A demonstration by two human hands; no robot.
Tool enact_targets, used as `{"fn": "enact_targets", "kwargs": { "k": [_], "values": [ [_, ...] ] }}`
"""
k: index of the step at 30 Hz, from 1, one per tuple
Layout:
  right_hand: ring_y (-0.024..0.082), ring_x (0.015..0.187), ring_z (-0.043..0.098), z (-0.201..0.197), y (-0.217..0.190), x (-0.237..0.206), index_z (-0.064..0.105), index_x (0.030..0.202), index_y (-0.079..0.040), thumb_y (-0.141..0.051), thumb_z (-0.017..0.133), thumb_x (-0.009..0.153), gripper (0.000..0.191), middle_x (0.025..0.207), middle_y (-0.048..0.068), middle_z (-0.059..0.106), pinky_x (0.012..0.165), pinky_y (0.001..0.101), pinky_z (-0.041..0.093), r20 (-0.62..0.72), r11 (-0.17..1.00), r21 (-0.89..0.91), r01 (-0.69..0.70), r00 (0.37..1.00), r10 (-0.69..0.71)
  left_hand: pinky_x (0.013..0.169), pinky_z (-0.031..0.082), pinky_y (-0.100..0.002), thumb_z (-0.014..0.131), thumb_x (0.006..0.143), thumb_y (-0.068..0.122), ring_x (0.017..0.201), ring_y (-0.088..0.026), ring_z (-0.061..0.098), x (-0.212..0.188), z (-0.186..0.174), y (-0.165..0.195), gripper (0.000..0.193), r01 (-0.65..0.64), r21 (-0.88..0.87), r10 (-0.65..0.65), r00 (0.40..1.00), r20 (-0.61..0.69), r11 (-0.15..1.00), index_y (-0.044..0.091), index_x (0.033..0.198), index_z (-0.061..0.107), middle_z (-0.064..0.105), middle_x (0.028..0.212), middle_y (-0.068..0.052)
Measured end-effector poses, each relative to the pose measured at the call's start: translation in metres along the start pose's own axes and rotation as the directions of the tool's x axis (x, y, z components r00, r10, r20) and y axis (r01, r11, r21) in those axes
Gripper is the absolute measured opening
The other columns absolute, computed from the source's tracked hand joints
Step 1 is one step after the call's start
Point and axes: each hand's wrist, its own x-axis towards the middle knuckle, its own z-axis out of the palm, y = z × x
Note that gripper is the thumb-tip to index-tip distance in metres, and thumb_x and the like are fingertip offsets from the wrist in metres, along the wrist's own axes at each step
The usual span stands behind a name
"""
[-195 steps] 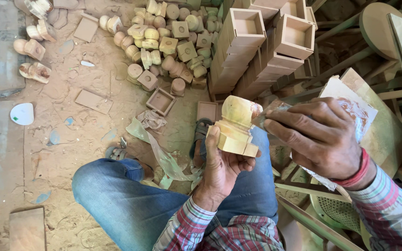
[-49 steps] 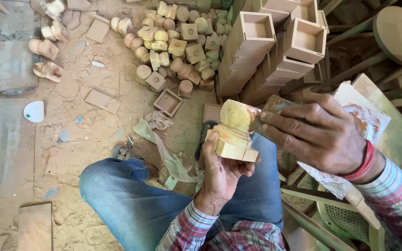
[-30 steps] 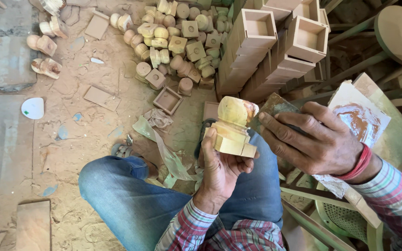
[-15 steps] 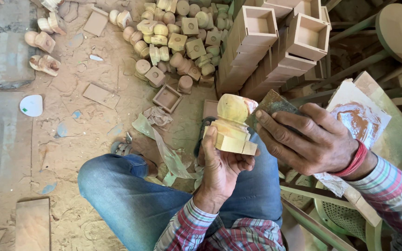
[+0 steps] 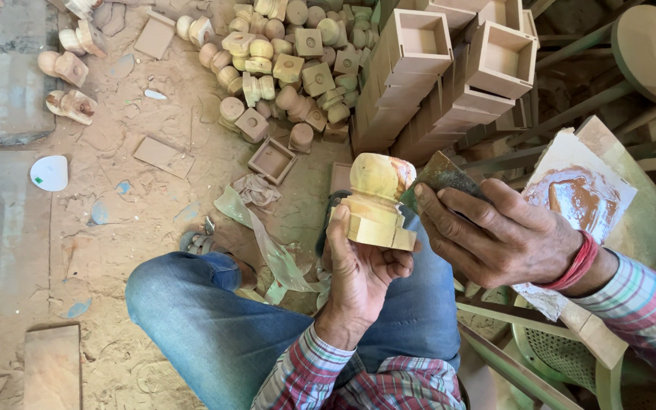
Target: The person sits on the floor holding a small turned wooden finial and sands its surfaces with a small abrasive pad, rotating the piece to sand different sides. They occasionally dip the pad into a brown paste on a board beside them and continue rubbing the wood, then set the finished piece down among a pile of similar wooden pieces.
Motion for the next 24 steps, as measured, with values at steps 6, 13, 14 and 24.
{"fn": "enact_targets", "kwargs": {
  "k": [6, 13, 14, 24],
  "values": [
    [0.017, 0.110, 0.064, 0.007, 0.005, -0.015, 0.082, 0.107, -0.014, -0.020, 0.078, 0.086, 0.023, 0.121, 0.003, 0.077, 0.090, 0.0315, 0.049, -0.045, 0.999, 0.043, -0.021, 0.999, 0.023, 0.058, 0.059, -0.031, 0.040, 0.096, 0.077, 0.062, -0.021, 0.069, -0.004, 0.005, 0.005, 0.085, -0.004, -0.017, 0.004, 1.000, -0.001, 1.000, -0.003, 0.113, 0.063, 0.071, 0.082, -0.021],
    [0.023, 0.096, 0.070, -0.005, 0.019, -0.020, 0.079, 0.105, -0.009, -0.012, 0.075, 0.078, 0.028, 0.109, 0.003, 0.077, 0.080, 0.0367, 0.052, -0.072, 0.787, 0.482, -0.386, 0.878, 0.474, 0.056, 0.055, -0.032, 0.040, 0.095, 0.076, 0.059, -0.022, 0.065, -0.003, 0.011, 0.011, 0.083, -0.003, -0.059, 0.003, 1.000, 0.013, 0.998, -0.003, 0.114, 0.061, 0.069, 0.080, -0.023],
    [0.022, 0.096, 0.071, -0.006, 0.017, -0.019, 0.076, 0.107, -0.007, -0.009, 0.071, 0.082, 0.025, 0.108, 0.004, 0.076, 0.080, 0.0344, 0.055, -0.041, 0.679, 0.588, -0.439, 0.822, 0.567, 0.055, 0.054, -0.033, 0.041, 0.095, 0.076, 0.059, -0.022, 0.064, -0.003, 0.011, 0.011, 0.083, -0.008, -0.052, 0.008, 1.000, 0.012, 0.999, -0.003, 0.114, 0.061, 0.069, 0.079, -0.023],
    [0.009, 0.080, 0.073, -0.003, 0.020, -0.022, 0.055, 0.126, -0.001, -0.006, 0.070, 0.093, 0.037, 0.100, 0.006, 0.074, 0.065, 0.0242, 0.061, 0.533, -0.382, 0.844, -0.376, 0.519, 0.668, 0.054, 0.047, -0.033, 0.037, 0.095, 0.075, 0.062, -0.024, 0.062, -0.002, 0.002, 0.009, 0.086, -0.074, 0.011, 0.071, 0.988, 0.140, 0.997, -0.004, 0.119, 0.058, 0.067, 0.079, -0.023]
  ]
}}
